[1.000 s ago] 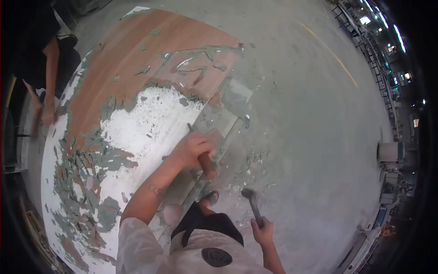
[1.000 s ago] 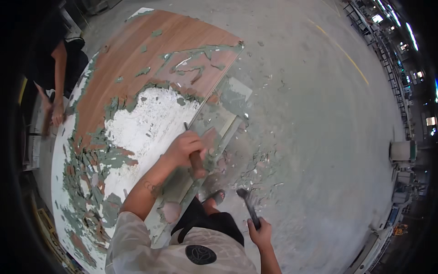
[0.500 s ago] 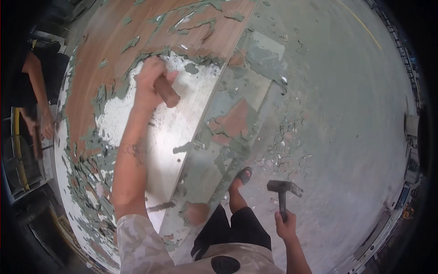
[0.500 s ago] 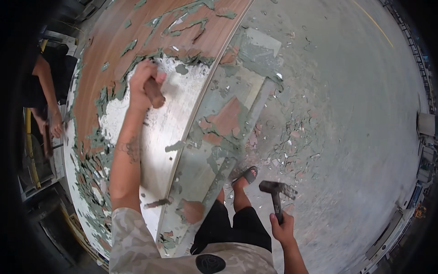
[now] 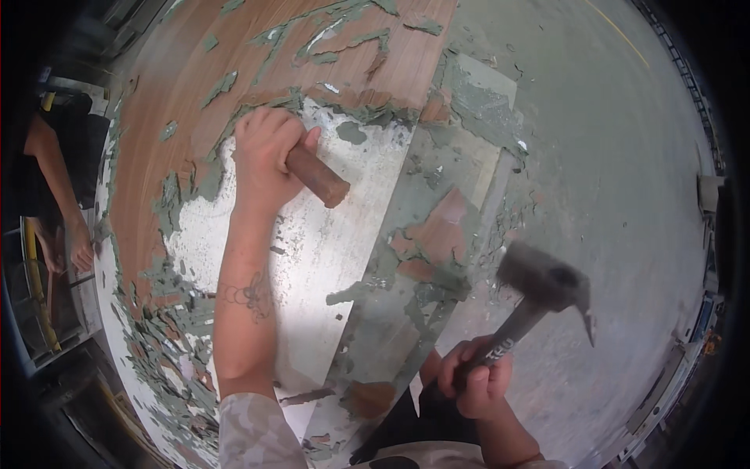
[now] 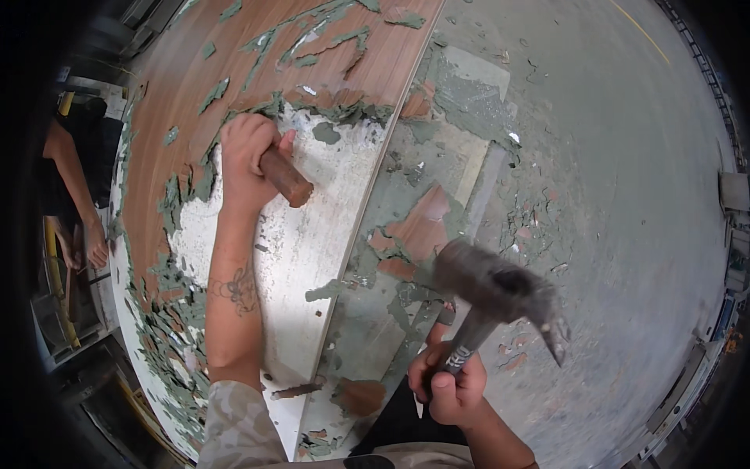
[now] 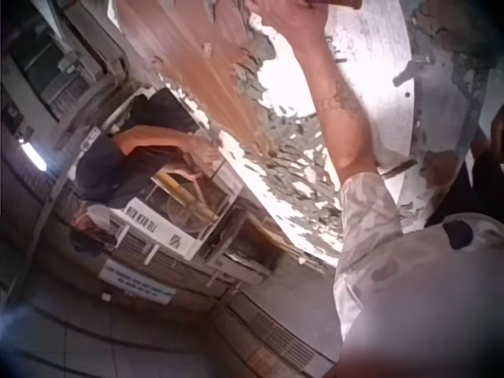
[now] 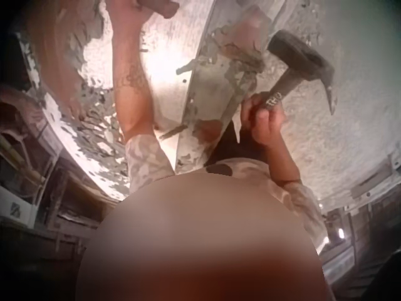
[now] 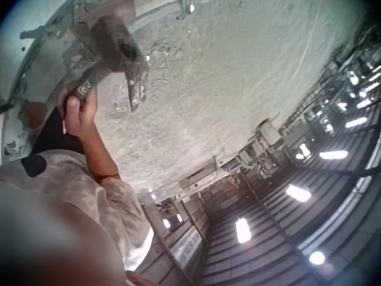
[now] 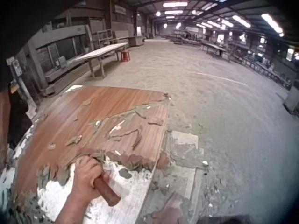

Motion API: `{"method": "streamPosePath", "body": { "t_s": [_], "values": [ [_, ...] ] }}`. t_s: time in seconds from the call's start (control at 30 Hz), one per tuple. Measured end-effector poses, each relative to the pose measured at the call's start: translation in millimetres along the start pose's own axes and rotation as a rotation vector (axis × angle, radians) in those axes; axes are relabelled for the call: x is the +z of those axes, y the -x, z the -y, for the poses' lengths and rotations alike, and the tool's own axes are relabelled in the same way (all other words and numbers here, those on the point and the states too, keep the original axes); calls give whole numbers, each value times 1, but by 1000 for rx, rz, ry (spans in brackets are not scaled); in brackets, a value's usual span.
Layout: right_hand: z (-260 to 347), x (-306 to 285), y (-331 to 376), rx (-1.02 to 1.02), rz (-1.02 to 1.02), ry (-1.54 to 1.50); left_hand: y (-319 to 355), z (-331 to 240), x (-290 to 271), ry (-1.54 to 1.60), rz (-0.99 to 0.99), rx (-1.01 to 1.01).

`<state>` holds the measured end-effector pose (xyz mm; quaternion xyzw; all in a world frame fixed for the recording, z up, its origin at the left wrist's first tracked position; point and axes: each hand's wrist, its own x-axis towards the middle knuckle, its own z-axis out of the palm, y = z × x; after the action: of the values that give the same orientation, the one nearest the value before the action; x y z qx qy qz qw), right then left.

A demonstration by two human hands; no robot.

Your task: Using a hammer and chisel to chip material off of a large flat workpiece on a table.

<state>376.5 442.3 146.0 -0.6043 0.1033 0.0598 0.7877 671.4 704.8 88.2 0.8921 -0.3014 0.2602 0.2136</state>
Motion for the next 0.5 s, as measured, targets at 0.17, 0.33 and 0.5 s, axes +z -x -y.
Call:
{"method": "streamPosePath", "body": {
  "t_s": [0.17, 0.33, 0.5],
  "values": [
    [-10, 3, -3, 204, -55, -325, 8, -2, -4, 238, -78, 25],
    [-27, -5, 0, 188, -47, -253, -1, -32, 7, 373, 3, 138],
    [-29, -3, 6, 132, 33, -193, 0, -22, 7, 401, -28, 102]
  ]
}}
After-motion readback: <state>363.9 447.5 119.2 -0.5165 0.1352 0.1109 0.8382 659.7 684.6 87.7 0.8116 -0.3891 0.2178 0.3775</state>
